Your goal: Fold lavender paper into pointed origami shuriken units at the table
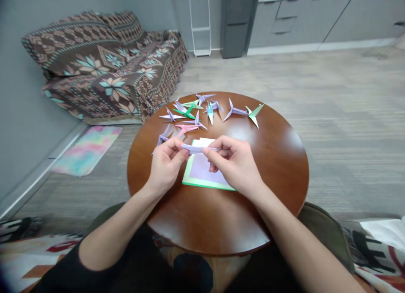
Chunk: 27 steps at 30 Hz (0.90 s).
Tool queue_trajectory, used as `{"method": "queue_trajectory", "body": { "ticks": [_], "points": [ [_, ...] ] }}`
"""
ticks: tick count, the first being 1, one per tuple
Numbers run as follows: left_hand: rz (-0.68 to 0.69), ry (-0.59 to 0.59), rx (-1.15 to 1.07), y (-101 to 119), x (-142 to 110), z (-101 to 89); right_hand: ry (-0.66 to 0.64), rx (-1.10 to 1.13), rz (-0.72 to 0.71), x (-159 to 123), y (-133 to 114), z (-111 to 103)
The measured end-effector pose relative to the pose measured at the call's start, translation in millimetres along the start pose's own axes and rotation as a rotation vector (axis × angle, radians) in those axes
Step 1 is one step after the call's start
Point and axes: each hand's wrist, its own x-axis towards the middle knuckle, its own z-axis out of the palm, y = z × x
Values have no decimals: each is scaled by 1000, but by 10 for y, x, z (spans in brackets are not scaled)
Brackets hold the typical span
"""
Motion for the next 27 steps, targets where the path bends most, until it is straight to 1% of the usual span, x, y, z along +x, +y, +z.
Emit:
{"method": "queue_trajectory", "body": {
  "ticks": [3,6,8,10,13,18,21,25,27],
  "points": [
    [-42,-66,-24,9,9,-8,5,-15,-2,3,2,-7],
    [-116,-160,-30,13,14,4,70,-101,-34,23,20,-33],
    [-125,-182,-23,9,5,21,115,-177,-68,37,30,-51],
    [-110,-171,-27,0,-9,35,132,-220,-83,47,34,-64],
    [-108,-167,-37,-2,-25,42,126,-170,-76,54,36,-66],
    [-218,-240,-54,46,-46,53,121,26,-52,65,48,-45],
    [-261,-271,-26,58,-56,59,79,37,-18,70,64,-42],
    [-203,-201,-90,33,-51,52,-44,-38,45,63,45,-39],
    [-192,-198,-108,22,-45,49,-100,-58,53,57,20,-35]
  ]
}}
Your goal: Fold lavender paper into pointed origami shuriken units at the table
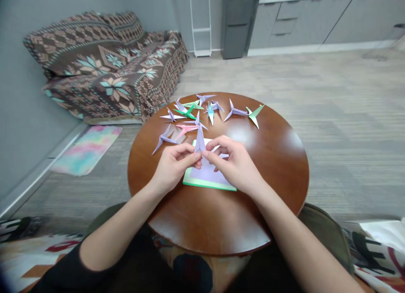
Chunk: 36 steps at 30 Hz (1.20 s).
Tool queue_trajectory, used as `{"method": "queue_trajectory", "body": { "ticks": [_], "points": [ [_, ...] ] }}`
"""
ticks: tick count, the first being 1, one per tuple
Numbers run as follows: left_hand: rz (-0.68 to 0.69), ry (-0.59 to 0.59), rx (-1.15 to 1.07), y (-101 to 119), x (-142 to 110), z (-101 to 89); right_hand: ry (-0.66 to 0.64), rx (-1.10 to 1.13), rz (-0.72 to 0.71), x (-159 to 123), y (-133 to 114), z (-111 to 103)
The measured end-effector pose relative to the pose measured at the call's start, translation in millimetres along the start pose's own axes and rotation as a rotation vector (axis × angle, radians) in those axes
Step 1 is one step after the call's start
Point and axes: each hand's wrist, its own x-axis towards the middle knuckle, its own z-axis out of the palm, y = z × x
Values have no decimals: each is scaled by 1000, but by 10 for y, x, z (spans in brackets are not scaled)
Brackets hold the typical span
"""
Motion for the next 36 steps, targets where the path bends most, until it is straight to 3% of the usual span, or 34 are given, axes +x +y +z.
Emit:
{"method": "queue_trajectory", "body": {
  "ticks": [4,8,15,19,26,33,36],
  "points": [
    [-17,12,39,1,7,7,-26,-25,-2,-2,-23,1],
    [55,56,93,19,4,20,-37,-50,9,-6,-4,2],
    [140,31,156,50,-16,42,-74,-83,-45,-43,46,13],
    [90,51,30,-2,11,37,-47,-178,-106,-12,105,-1],
    [-6,69,-75,-85,55,-14,-107,-417,-260,35,161,-57],
    [-83,61,-111,-68,41,12,21,-385,-232,28,156,-34],
    [-79,60,-94,-55,37,27,5,-454,-264,29,145,-29]
  ]
}}
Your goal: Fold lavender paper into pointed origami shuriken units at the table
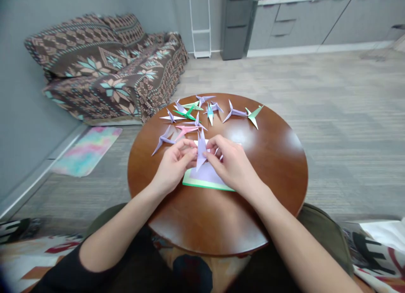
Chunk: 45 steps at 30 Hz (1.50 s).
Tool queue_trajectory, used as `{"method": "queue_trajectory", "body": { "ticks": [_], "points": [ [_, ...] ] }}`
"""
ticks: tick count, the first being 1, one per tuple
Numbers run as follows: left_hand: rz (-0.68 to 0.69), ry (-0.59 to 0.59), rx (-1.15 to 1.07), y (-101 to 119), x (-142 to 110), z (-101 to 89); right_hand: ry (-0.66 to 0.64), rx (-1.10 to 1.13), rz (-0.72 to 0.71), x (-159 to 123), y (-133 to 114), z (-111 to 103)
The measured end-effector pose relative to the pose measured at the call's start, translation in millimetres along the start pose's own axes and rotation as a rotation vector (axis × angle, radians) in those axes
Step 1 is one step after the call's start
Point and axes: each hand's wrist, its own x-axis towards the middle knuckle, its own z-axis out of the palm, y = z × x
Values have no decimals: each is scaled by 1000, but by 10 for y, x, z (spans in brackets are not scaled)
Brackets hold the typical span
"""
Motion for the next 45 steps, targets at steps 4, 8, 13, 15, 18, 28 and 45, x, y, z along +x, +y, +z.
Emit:
{"method": "queue_trajectory", "body": {
  "ticks": [4,8,13,15,18,28,45],
  "points": [
    [37,-7,23,11,-7,3,7,-34,-41,2,5,-7],
    [83,-46,66,15,-22,0,-13,-33,-46,5,10,-17],
    [17,-71,85,45,-38,19,-10,-21,-9,3,-7,-34],
    [-14,-97,121,61,-43,22,-34,5,21,1,-17,-36],
    [-40,-129,161,72,-49,15,-38,92,93,-2,-37,-38],
    [135,-70,349,77,-53,-6,-101,321,241,-5,-148,-92],
    [77,-125,311,40,-67,-21,-91,466,300,-8,-167,-78]
  ]
}}
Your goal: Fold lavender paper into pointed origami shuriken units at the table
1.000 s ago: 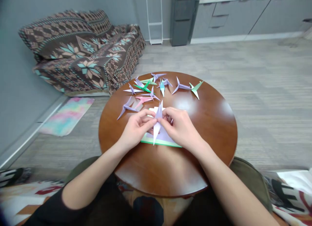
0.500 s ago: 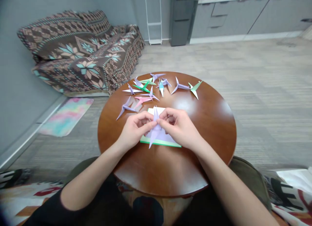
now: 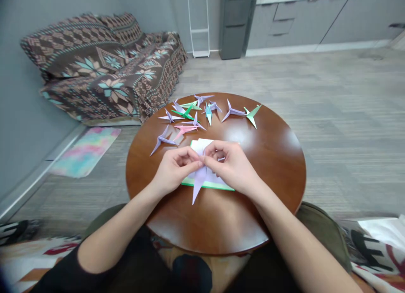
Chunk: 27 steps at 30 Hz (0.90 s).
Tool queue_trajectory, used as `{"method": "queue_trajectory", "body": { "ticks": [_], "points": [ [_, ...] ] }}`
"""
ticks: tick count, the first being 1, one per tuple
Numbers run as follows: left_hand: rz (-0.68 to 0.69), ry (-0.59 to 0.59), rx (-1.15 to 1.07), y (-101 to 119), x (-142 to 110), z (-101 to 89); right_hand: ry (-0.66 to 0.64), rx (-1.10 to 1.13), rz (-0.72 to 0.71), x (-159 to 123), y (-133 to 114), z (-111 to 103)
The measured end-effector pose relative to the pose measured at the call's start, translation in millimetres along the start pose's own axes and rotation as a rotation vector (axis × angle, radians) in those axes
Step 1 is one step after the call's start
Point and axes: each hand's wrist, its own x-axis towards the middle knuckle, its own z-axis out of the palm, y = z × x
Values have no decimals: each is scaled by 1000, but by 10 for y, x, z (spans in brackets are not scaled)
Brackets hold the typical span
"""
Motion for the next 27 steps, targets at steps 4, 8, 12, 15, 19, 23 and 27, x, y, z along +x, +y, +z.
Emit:
{"method": "queue_trajectory", "body": {
  "ticks": [4,8,12,15,19,23,27],
  "points": [
    [-18,-20,-6,27,-1,-2,8,-46,-38,-5,-7,15],
    [-46,-56,-52,79,-4,-16,51,4,-33,-32,3,58],
    [-59,-54,-62,116,-13,-14,92,63,-7,-46,16,79],
    [-78,-63,-26,123,-26,4,214,124,-13,-18,33,41],
    [-117,-75,-102,108,-16,9,288,179,-48,25,42,-9],
    [-148,-75,-257,85,20,-12,98,199,-3,15,4,10],
    [-198,-147,-358,81,28,-28,2,266,43,3,-5,27]
  ]
}}
